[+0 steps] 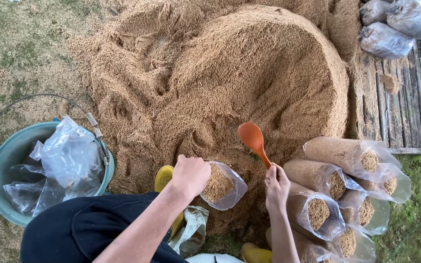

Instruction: Scooping grain from a large pile into small plastic bags using a hand scoop.

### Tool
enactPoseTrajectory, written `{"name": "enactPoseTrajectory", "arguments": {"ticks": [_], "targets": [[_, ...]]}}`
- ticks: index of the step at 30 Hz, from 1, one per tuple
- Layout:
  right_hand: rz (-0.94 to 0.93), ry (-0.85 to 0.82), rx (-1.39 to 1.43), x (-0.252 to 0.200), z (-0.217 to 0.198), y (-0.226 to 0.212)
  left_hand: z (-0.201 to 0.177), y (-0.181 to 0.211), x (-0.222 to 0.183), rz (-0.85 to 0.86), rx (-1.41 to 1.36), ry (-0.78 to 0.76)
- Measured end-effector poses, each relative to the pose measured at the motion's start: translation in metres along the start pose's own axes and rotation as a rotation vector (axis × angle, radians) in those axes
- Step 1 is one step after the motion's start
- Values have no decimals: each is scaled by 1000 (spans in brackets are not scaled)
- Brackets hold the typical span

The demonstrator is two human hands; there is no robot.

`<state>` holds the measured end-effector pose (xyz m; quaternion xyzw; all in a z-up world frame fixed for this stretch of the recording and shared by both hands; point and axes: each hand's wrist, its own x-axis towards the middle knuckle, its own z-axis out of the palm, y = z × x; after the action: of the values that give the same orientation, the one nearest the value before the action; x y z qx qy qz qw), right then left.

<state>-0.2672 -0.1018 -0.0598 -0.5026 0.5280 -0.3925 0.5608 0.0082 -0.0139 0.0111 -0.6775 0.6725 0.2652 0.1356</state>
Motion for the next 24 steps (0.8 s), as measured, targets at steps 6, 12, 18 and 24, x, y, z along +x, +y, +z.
{"name": "enactPoseTrajectory", "arguments": {"ticks": [6, 12, 18, 24], "targets": [[196, 136, -269, 38, 35, 86, 14, -1, 3, -1, -69, 142], [235, -45, -518, 33, 74, 137, 15, 0, 4, -10, -55, 149], [211, -238, -424, 30, 73, 117, 7, 2, 0, 4, -58, 147], [156, -206, -279, 30, 50, 54, 7, 0, 0, 11, -81, 153]]}}
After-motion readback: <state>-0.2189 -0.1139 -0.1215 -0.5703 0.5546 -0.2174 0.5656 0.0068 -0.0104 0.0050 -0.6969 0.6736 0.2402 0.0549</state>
